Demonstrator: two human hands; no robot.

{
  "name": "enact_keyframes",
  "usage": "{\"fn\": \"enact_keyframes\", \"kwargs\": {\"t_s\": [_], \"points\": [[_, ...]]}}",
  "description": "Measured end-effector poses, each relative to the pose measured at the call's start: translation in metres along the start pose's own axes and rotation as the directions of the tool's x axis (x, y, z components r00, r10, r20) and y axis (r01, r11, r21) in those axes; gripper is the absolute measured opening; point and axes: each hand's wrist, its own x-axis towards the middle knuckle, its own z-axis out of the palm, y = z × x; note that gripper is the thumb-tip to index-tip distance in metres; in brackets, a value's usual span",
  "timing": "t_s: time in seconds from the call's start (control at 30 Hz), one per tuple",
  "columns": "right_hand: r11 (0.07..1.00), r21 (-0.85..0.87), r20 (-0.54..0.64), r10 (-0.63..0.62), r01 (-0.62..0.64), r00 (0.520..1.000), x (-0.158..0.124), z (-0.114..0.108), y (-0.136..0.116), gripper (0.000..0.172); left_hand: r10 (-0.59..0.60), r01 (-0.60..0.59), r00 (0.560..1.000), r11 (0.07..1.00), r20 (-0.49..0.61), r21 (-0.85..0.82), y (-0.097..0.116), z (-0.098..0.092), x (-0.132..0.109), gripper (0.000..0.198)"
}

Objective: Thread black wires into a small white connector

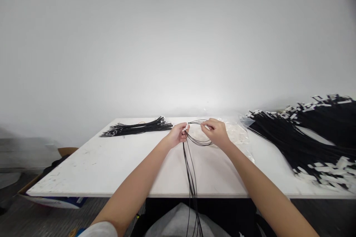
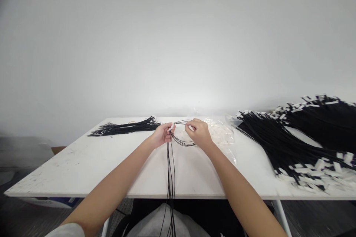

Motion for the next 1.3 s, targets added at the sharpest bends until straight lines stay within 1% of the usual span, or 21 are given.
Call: {"fn": "enact_keyframes", "kwargs": {"t_s": [0.1, 0.17, 0.27, 0.33, 0.4, 0.63, 0.73, 0.9, 1.07, 1.3], "points": [[0.986, -0.083, 0.003, -0.143, 0.143, 0.990, -0.002, 0.002, 0.003, 0.020, -0.002, 0.002, 1.000, 1.000, -0.002, 0.001, 0.000, 0.000, 0.000, 0.019], [0.962, -0.175, -0.002, -0.214, 0.211, 0.977, -0.004, 0.003, 0.004, 0.021, 0.000, 0.000, 1.000, 1.000, 0.001, 0.008, 0.000, 0.000, 0.000, 0.019], [0.891, -0.348, 0.007, -0.307, 0.291, 0.952, -0.006, 0.003, 0.004, 0.020, -0.007, 0.007, 1.000, 0.999, 0.025, 0.034, 0.000, 0.002, -0.002, 0.020], [0.842, -0.430, 0.035, -0.345, 0.326, 0.938, -0.008, 0.003, 0.001, 0.020, -0.008, 0.005, 0.998, 0.998, 0.056, 0.055, 0.000, 0.004, -0.004, 0.021], [0.819, -0.464, 0.054, -0.355, 0.338, 0.933, -0.008, 0.003, -0.001, 0.020, -0.011, 0.005, 0.997, 0.998, 0.083, 0.068, 0.001, 0.007, -0.006, 0.022], [0.825, -0.441, 0.063, -0.364, 0.353, 0.929, -0.010, 0.007, -0.002, 0.023, -0.050, 0.041, 0.991, 0.996, 0.120, 0.076, 0.003, 0.014, -0.013, 0.022], [0.817, -0.445, 0.063, -0.380, 0.367, 0.923, -0.010, 0.008, -0.001, 0.026, -0.041, 0.031, 0.990, 0.997, 0.137, 0.076, 0.003, 0.013, -0.013, 0.021], [0.810, -0.453, 0.033, -0.403, 0.373, 0.915, -0.010, 0.009, -0.001, 0.030, -0.026, 0.015, 0.987, 0.997, 0.160, 0.070, 0.003, 0.011, -0.012, 0.021], [0.807, -0.457, 0.020, -0.412, 0.375, 0.911, -0.011, 0.010, -0.002, 0.028, -0.037, 0.026, 0.986, 0.997, 0.165, 0.071, 0.003, 0.012, -0.013, 0.022], [0.832, -0.423, 0.029, -0.383, 0.359, 0.923, -0.010, 0.009, -0.003, 0.028, -0.041, 0.032, 0.985, 0.998, 0.167, 0.060, 0.002, 0.011, -0.013, 0.022]]}}
